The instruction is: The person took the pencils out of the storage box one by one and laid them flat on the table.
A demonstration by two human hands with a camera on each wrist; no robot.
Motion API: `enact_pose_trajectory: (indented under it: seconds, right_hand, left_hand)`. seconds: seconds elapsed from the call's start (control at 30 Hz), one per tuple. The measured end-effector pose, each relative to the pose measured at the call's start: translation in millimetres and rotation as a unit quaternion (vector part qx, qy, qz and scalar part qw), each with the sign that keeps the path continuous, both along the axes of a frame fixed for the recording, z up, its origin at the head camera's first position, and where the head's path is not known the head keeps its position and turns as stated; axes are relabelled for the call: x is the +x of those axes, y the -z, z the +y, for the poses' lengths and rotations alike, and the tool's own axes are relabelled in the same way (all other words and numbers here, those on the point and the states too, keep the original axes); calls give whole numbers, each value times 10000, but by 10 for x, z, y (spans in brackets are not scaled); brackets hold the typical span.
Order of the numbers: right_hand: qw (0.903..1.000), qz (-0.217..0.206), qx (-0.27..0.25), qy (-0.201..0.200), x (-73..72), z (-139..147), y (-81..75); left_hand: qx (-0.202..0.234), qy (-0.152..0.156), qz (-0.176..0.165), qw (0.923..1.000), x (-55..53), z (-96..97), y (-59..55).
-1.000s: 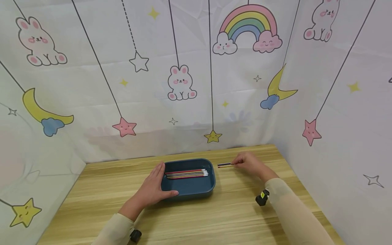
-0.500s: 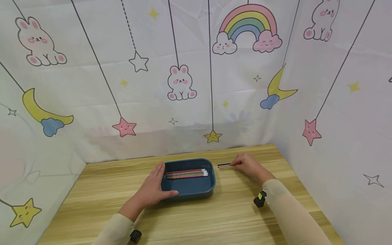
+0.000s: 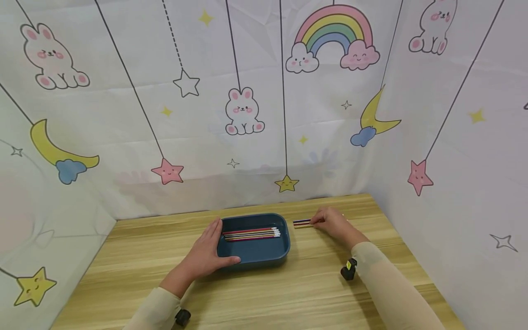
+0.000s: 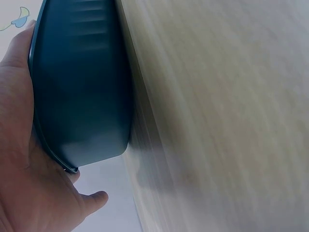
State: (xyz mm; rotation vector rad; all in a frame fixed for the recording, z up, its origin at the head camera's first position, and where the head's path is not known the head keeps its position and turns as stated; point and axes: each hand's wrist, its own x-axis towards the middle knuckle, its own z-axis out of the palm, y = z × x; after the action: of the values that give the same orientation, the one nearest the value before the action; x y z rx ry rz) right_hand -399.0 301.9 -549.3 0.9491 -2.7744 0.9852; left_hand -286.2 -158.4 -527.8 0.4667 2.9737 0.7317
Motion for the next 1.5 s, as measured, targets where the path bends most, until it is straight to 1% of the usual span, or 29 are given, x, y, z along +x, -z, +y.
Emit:
enact_pose_trajectory:
  seconds: [0.13, 0.33, 0.47, 0.6, 1.0, 1.2, 1.37, 1.5]
  right_hand:
    - [9999, -55, 34, 79, 0, -7, 19]
    - [9997, 32, 141, 186, -6, 0, 34]
    - [9995, 26, 182, 269, -10, 0, 35]
    - [9992, 4, 219, 343, -1, -1, 31]
    - [9992, -16, 257, 322, 8, -19, 17]
    - [9992, 1, 245, 306, -1, -21, 31]
    - [9995, 72, 157, 271, -4, -30, 43]
    - [9994, 28, 105, 344, 3, -31, 48]
  left_hand:
    - [15, 12, 14, 10000, -3, -1, -5]
    - [70, 37, 27, 10000, 0, -1, -12]
    - [34, 20, 24, 10000, -9, -4, 5]
    - [21, 10, 18, 10000, -3, -2, -2]
    - [91, 40, 81, 9999, 31, -12, -14]
    - [73, 6, 53, 10000, 35, -3, -29]
    - [31, 42, 60, 10000, 25, -3, -14]
    - [35, 31, 27, 10000, 16, 0, -11]
